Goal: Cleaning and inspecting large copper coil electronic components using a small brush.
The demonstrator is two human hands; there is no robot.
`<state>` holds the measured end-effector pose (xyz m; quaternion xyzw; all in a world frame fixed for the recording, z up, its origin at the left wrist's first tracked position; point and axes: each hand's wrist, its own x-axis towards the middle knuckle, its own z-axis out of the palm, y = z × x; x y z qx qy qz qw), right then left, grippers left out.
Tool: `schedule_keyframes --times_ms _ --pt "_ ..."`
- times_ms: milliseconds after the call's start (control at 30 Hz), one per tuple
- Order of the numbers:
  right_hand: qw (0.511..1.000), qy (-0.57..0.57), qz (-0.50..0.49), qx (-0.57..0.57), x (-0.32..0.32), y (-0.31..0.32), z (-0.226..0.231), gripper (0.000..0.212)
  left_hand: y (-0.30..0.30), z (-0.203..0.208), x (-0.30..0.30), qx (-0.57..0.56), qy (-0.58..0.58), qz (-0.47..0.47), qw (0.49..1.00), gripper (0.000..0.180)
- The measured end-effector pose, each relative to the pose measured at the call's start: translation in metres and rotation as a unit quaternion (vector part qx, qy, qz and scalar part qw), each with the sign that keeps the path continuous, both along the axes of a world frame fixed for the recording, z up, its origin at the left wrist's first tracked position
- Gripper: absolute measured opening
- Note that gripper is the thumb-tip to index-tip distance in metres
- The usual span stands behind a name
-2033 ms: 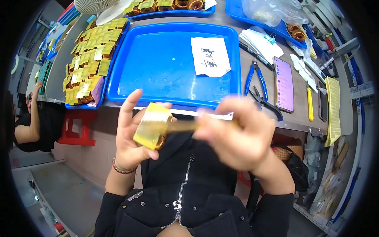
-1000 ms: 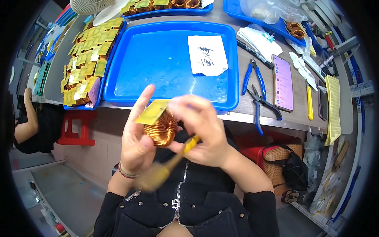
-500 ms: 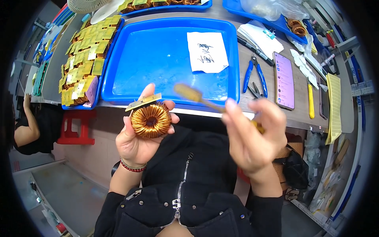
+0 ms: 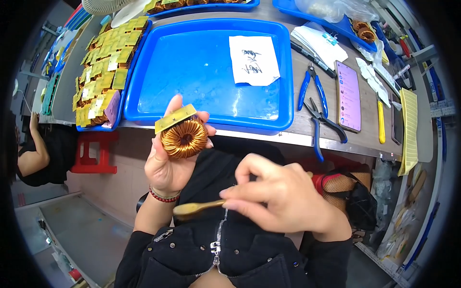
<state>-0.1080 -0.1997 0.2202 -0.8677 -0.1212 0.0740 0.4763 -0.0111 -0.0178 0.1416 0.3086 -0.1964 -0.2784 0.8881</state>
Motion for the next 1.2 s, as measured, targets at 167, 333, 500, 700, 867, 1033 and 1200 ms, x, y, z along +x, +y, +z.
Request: schedule_keyframes --times_ms 167,333,500,700,867,1033,1200 --pt "0.934 -0.325 0.052 -0.142 0.007 0.010 -0.009 0.024 -0.002 0.005 0.005 -0.003 0.004 -0.012 1.000 0.082" --pt "0.885 -0.372 0.175 -0.217 0.030 0.029 -0.014 0.020 -0.004 0.012 0.000 0.012 0.003 -0.031 0.999 0.082" --pt "0.880 -0.347 0.198 -0.258 0.033 0.037 -0.019 0.019 -0.002 0.011 -0.006 0.054 -0.032 -0.020 0.998 0.080" --pt "0.893 -0.309 0.174 -0.276 0.006 0.025 -0.010 0.021 0.000 0.009 0.010 0.078 -0.045 0.040 0.995 0.077" --pt "0.899 -0.381 0.118 -0.184 0.019 0.023 -0.010 0.025 -0.004 0.015 0.006 0.028 -0.021 -0.025 0.999 0.074" --pt "0.889 -0.389 0.145 -0.191 0.029 0.034 -0.018 0.024 -0.012 0.019 0.001 0.032 -0.020 -0.036 0.999 0.074" --pt "0.918 -0.378 0.071 -0.098 0.012 0.015 -0.018 0.025 -0.003 0.011 0.008 -0.065 0.091 -0.069 0.991 0.069"
